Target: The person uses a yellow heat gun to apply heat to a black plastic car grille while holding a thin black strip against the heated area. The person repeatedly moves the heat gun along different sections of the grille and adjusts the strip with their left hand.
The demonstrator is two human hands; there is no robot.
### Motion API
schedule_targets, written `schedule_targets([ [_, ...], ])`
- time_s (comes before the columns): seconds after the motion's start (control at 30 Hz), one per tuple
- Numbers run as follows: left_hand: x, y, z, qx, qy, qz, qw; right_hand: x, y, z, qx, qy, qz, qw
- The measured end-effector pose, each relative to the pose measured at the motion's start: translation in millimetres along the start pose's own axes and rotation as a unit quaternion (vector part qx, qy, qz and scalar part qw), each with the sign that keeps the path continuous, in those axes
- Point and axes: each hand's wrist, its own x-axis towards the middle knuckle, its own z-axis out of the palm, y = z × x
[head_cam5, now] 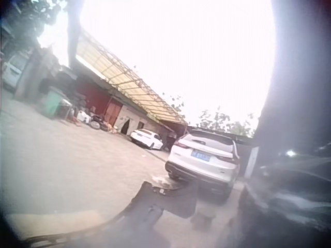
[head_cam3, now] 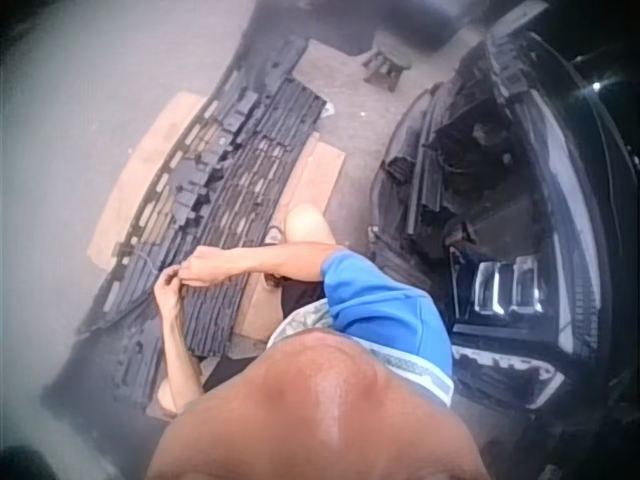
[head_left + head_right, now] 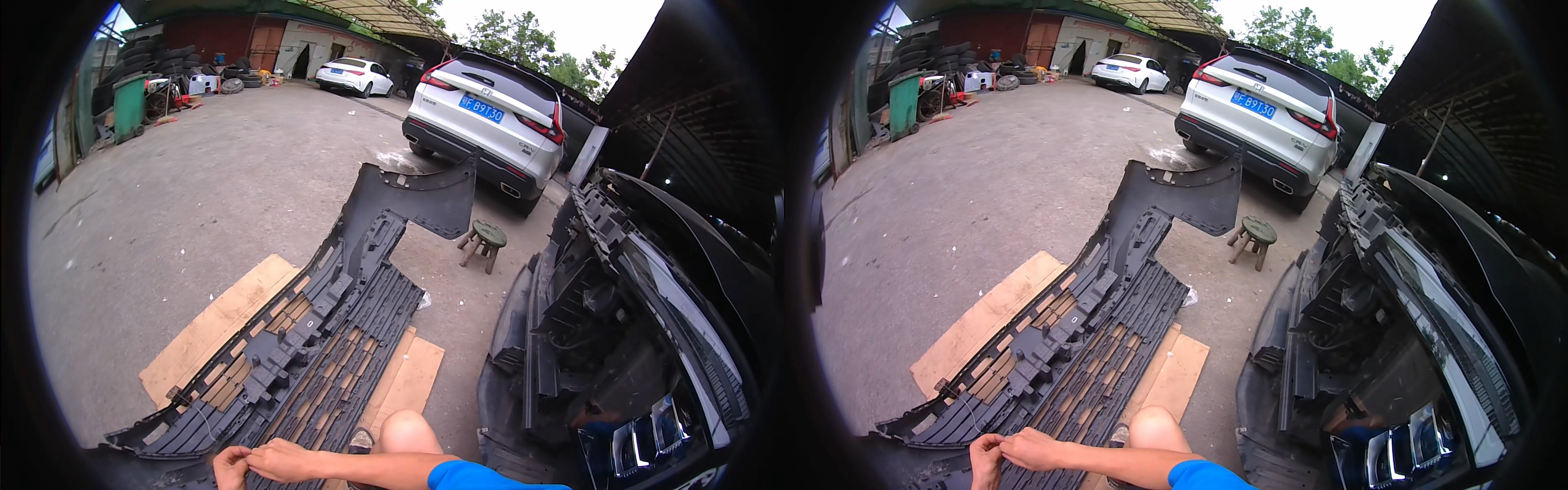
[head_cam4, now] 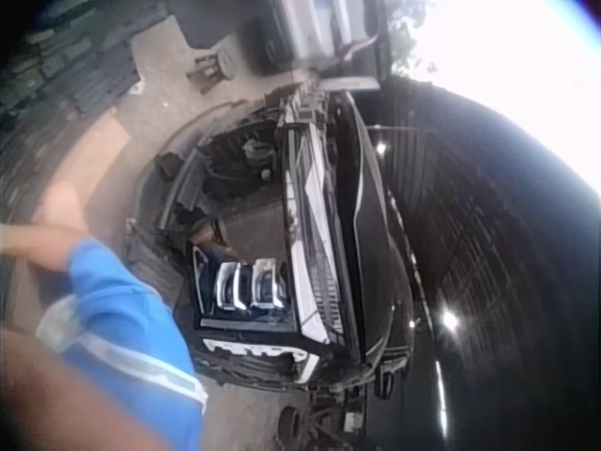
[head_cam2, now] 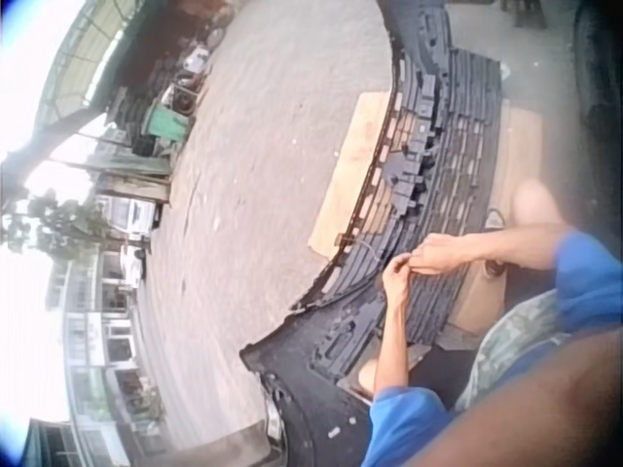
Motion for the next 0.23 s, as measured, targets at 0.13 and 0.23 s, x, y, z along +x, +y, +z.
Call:
schedule_targets([
  [0.13, 1.9, 1.8, 3.5, -0.028, -0.001, 0.017, 0.999, -0.3, 5.1, 1.8, -0.028, -0.004, 0.004, 1.0],
  [0.23, 7.7, 0.0, 5.9, -0.068, 0.003, 0.039, 0.997, 1.3, 2.3, -3.6, -0.025, 0.001, 0.006, 1.0],
])
